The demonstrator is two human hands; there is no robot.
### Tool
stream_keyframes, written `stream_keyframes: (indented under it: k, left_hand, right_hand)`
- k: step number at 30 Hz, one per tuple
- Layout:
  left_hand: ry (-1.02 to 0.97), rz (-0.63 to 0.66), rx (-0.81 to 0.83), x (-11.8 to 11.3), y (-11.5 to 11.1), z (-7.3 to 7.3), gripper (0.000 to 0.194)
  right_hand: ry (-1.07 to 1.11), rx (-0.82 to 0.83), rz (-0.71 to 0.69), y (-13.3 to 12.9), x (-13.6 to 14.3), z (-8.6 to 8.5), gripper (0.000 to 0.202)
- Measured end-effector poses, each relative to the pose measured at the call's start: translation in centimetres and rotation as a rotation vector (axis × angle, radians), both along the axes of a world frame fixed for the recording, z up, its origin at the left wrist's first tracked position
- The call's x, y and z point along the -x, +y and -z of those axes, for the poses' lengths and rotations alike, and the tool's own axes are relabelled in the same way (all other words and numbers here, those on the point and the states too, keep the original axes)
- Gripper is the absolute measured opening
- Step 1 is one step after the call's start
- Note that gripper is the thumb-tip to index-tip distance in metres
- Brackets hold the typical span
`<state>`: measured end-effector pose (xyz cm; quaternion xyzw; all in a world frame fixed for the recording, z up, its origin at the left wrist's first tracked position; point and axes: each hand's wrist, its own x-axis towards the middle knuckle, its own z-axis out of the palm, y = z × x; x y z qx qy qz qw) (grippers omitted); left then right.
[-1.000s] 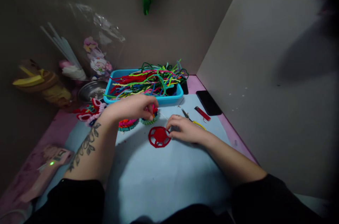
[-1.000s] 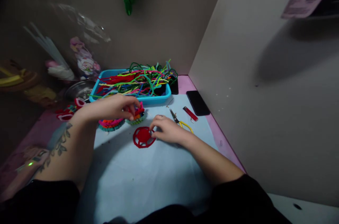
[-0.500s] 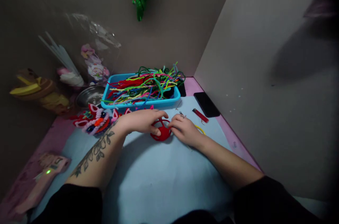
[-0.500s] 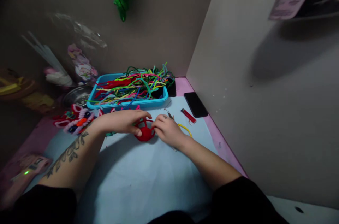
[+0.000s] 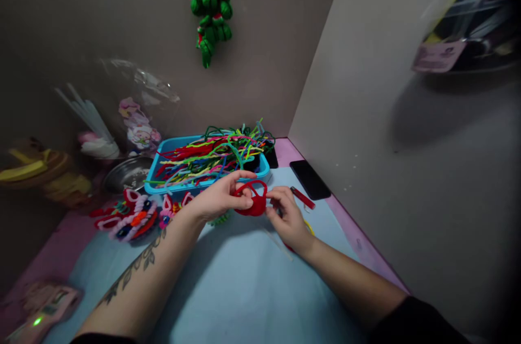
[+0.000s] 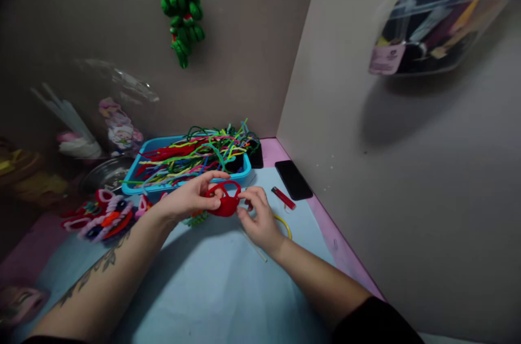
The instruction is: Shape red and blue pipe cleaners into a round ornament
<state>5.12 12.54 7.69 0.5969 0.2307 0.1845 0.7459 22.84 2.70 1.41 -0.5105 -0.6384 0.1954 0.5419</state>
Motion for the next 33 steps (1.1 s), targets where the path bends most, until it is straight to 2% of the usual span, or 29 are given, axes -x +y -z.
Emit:
stream_keyframes:
  k: [3, 9, 11, 14, 16, 18, 20, 23, 26, 28, 30, 33]
  left_hand:
    - [-0.042, -0.006, 0.074, -0.1, 0.0, 0.4, 0.064]
    - [-0.031, -0.040, 0.137, -0.4, -0.3, 0.6, 0.067]
    - [-0.010, -0.173, 0.065, -0.6, -0.6, 0.3, 0.067]
    - [0.075, -0.452, -0.206, -0.9, -1.1, -0.3, 0.062]
    - [0.089, -0.455, -0.259, -1.1, -1.4, -0.6, 0.055]
    - [0.023, -0.394, -0.195, -1.1, -1.5, -0.9, 0.052]
    - [-0.072, -0.425, -0.140, -0.9, -1.4, -1.4, 0.050]
    - [-0.133, -0.543, -0.147, 0.7, -0.6, -3.0, 0.048]
    - [-0.228, -0.817, -0.195, 3.9, 0.7, -5.3, 0.050]
    - [-0.300, -0.973, -0.208, 6.2, 1.8, -6.4, 0.048]
    - [-0.353, -1.103, -0.240, 8.2, 2.8, -6.8, 0.042]
    - [-0.373, -1.259, -0.295, 10.2, 4.3, -6.3, 0.036]
  right_hand:
    - [0.023, 0.041, -0.057, 0.1, -0.1, -0.2, 0.009]
    - [0.146, 0.118, -0.132, 0.3, -0.5, 0.0, 0.020]
    - [0.174, 0.128, -0.090, 0.4, -0.7, -0.1, 0.022]
    - [0.187, 0.095, 0.050, 1.0, -0.8, -0.8, 0.020]
    - [0.151, 0.058, 0.101, 1.5, -0.7, -1.6, 0.018]
    - [0.078, 0.043, 0.087, 2.1, -0.3, -2.5, 0.017]
    - [0.013, 0.047, 0.047, 2.8, 0.1, -3.4, 0.017]
    - [0.009, 0.029, 0.004, 4.0, 1.0, -4.9, 0.014]
    - [0.036, -0.044, -0.023, 5.6, 1.5, -6.1, 0.022]
    - [0.020, -0.063, -0.015, 7.0, 1.8, -6.6, 0.017]
    - [-0.020, -0.029, -0.003, 8.6, 2.0, -6.7, 0.013]
    - [-0.121, -0.008, -0.049, 11.0, 2.6, -6.4, 0.014]
